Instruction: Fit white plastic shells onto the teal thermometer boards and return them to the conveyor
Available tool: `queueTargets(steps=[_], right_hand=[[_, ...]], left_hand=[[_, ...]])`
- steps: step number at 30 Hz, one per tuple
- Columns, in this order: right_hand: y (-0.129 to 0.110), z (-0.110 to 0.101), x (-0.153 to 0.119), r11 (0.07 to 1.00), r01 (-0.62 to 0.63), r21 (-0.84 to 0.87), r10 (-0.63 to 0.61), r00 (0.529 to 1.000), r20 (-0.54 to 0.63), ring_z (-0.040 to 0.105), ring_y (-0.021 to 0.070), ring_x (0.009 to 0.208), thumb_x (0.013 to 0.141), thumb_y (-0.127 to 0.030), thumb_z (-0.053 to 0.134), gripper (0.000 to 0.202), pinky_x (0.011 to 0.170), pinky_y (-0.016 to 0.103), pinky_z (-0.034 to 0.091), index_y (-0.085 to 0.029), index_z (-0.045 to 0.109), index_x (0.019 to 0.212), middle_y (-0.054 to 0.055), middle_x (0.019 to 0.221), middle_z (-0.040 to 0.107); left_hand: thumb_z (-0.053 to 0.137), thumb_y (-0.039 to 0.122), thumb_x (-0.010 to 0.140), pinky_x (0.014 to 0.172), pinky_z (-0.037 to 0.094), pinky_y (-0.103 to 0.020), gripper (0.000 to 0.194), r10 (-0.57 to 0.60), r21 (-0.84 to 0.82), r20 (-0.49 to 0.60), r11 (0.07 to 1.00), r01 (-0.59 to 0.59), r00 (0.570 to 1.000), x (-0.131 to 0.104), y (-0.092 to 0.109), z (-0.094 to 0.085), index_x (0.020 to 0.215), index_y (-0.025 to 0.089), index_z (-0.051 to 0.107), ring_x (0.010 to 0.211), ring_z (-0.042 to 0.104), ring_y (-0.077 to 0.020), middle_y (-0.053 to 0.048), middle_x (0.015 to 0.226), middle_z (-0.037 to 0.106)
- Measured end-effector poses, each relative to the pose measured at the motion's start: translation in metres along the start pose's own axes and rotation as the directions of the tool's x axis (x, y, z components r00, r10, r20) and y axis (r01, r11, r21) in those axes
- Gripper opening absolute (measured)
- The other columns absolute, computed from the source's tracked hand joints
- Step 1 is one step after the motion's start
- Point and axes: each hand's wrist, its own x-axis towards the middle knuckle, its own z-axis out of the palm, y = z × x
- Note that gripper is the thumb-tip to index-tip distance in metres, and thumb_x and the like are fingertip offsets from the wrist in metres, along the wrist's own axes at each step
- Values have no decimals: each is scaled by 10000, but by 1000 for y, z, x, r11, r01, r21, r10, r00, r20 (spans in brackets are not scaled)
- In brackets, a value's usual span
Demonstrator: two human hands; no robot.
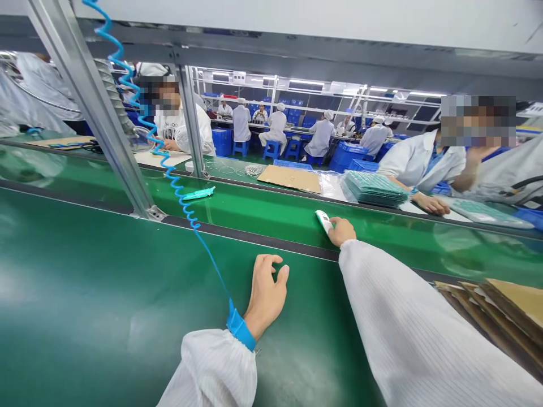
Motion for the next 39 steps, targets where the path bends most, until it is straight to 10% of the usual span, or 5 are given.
queueTargets(steps=[3, 7, 11, 14, 39], right_hand=[[-6, -2, -34, 995, 100, 9, -100, 993, 57, 334, 389, 1421, 778, -16, 614, 362, 1206, 554, 147, -129, 678, 1115, 196, 1451, 467], [-6, 5, -114, 979, 132, 153, -181, 912, 368, 638, 309, 1094, 823, -208, 709, 267, 1043, 485, 455, -194, 710, 1090, 104, 1123, 690], [6, 14, -192, 759, -248, 602, -285, 706, 649, 604, 267, 1191, 847, -374, 792, 392, 1063, 426, 447, -237, 682, 1198, 82, 1263, 655], [15, 17, -219, 542, -449, 710, -261, 713, 651, 564, 271, 1253, 815, -367, 852, 448, 1095, 430, 412, -254, 686, 1216, 87, 1324, 626], [27, 18, -214, 379, -580, 721, -238, 692, 682, 630, 220, 1109, 747, -247, 905, 421, 1048, 333, 433, -214, 715, 1121, 56, 1112, 685]], left_hand=[[583, 168, 921, 812, 506, -326, 118, 18, -5, -14, 1000, -18, 1000, -1, 0, 1, 1015, 176, 653, 910, 581, -182, -73, 1074, 591], [582, 121, 903, 842, 505, -333, 119, 59, 1, -8, 998, -59, 998, -2, 3, 1, 983, 179, 647, 966, 583, -197, -68, 1051, 583], [559, 51, 879, 877, 494, -351, 148, 93, 18, 52, 995, -94, 994, -5, 6, 1, 926, 176, 623, 983, 564, -196, -61, 1030, 574], [517, 39, 884, 864, 497, -359, 169, 89, 52, 111, 994, -95, 990, -9, 7, 2, 892, 184, 604, 987, 561, -205, -65, 1040, 571], [505, 61, 874, 830, 491, -397, 174, 125, 180, 253, 968, -174, 959, -18, 11, 9, 879, 194, 617, 958, 567, -224, -60, 1040, 581]])
